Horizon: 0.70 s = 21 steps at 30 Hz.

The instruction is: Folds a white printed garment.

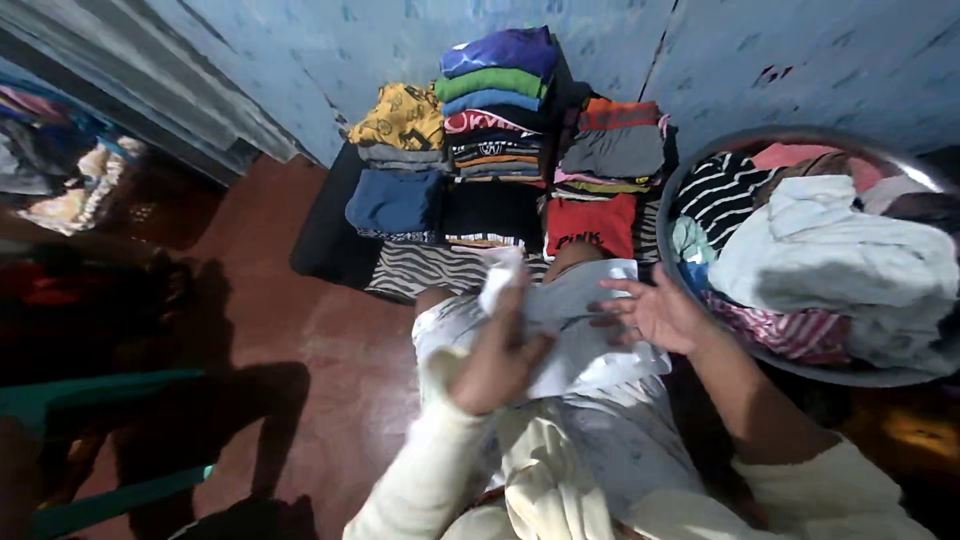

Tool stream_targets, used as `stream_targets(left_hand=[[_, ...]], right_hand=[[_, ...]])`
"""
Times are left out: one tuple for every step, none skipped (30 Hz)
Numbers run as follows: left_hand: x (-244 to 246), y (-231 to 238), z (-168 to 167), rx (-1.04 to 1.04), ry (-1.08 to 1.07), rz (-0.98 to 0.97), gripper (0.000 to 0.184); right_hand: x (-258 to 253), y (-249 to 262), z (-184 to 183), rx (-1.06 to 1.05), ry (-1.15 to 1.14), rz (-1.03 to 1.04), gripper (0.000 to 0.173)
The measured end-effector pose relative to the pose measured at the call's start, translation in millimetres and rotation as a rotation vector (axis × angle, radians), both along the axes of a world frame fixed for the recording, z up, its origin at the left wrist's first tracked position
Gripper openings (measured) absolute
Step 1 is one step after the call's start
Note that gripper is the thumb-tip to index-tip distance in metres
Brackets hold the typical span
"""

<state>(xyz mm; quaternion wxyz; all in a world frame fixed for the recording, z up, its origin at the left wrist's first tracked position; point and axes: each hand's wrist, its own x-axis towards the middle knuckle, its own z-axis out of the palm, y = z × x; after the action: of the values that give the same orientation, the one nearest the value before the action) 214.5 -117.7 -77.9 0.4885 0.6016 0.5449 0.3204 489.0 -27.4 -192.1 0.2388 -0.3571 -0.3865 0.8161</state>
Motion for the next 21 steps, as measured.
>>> stream_targets(left_hand=[[34.7,9.7,-4.9,-0.058,-0.059,-0.072,0.083],[63.9,17.0,-14.6,-0.112,-0.141,-0.151,0.09],[85.4,22.5,-25.7,-0.148,-0.189,-0.236,0.095],[99.3,25.8,-35.6,-0.173,-0.207,-0.296,0.098],[105.8,26.9,-43.5,-0.189,-0.208,-0.327,0.098],[105.4,26.9,-49.9,-0.193,-0.191,-0.328,0.097],[99.1,27.1,-55.1,-0.188,-0.148,-0.301,0.095],[88.4,28.2,-63.2,-0.159,-0.089,-0.242,0.092],[74.0,30.4,-75.3,-0.113,-0.024,-0.165,0.088],[57.5,33.2,-92.4,-0.069,0.023,-0.072,0.084],[39.8,36.0,-110.9,-0.055,0.042,0.021,0.081],[23.3,37.3,-128.1,-0.089,0.029,0.114,0.078],[9.4,36.0,-141.1,-0.167,-0.002,0.2,0.075],[-0.7,32.3,-150.3,-0.274,-0.038,0.269,0.071],[-7.1,27.3,-156.6,-0.391,-0.083,0.317,0.068],[-9.4,22.8,-161.6,-0.496,-0.135,0.355,0.063],[-8.7,19.8,-165.9,-0.569,-0.2,0.38,0.059],[-7.5,19.4,-168.4,-0.62,-0.268,0.389,0.058],[-5.8,21.0,-167.3,-0.661,-0.306,0.387,0.058],[-5.9,22.8,-168.5,-0.683,-0.301,0.363,0.061],[-6.5,24.3,-171.2,-0.692,-0.262,0.319,0.067]], right_hand=[[12.8,-2.3,-3.4,-0.034,-0.015,-0.028,0.094],[22.2,-6.9,-4.3,-0.063,-0.068,-0.089,0.09],[29.0,-11.1,-3.1,-0.106,-0.123,-0.157,0.081],[34.3,-13.8,-3.1,-0.141,-0.167,-0.203,0.07],[38.3,-15.1,-6.0,-0.157,-0.216,-0.241,0.055],[41.2,-15.3,-10.9,-0.139,-0.251,-0.261,0.042],[42.6,-14.2,-13.6,-0.11,-0.293,-0.257,0.037],[42.3,-12.0,-15.5,-0.087,-0.329,-0.237,0.037],[40.5,-8.8,-16.5,-0.075,-0.361,-0.216,0.039],[37.7,-4.9,-16.5,-0.069,-0.385,-0.198,0.04],[34.2,-0.3,-16.5,-0.063,-0.406,-0.179,0.042],[30.4,4.3,-15.9,-0.05,-0.427,-0.165,0.042],[26.3,8.1,-14.2,-0.021,-0.452,-0.146,0.041],[22.8,10.7,-11.7,0.017,-0.467,-0.128,0.038],[19.8,11.9,-7.6,0.051,-0.471,-0.12,0.035],[18.0,11.5,-1.8,0.076,-0.461,-0.121,0.032],[18.6,9.9,3.2,0.096,-0.449,-0.132,0.031],[20.5,8.3,5.4,0.107,-0.441,-0.145,0.03],[23.0,7.3,3.9,0.108,-0.444,-0.154,0.031],[25.9,6.0,-1.6,0.102,-0.461,-0.153,0.032],[29.1,4.2,-10.2,0.098,-0.486,-0.14,0.032]])
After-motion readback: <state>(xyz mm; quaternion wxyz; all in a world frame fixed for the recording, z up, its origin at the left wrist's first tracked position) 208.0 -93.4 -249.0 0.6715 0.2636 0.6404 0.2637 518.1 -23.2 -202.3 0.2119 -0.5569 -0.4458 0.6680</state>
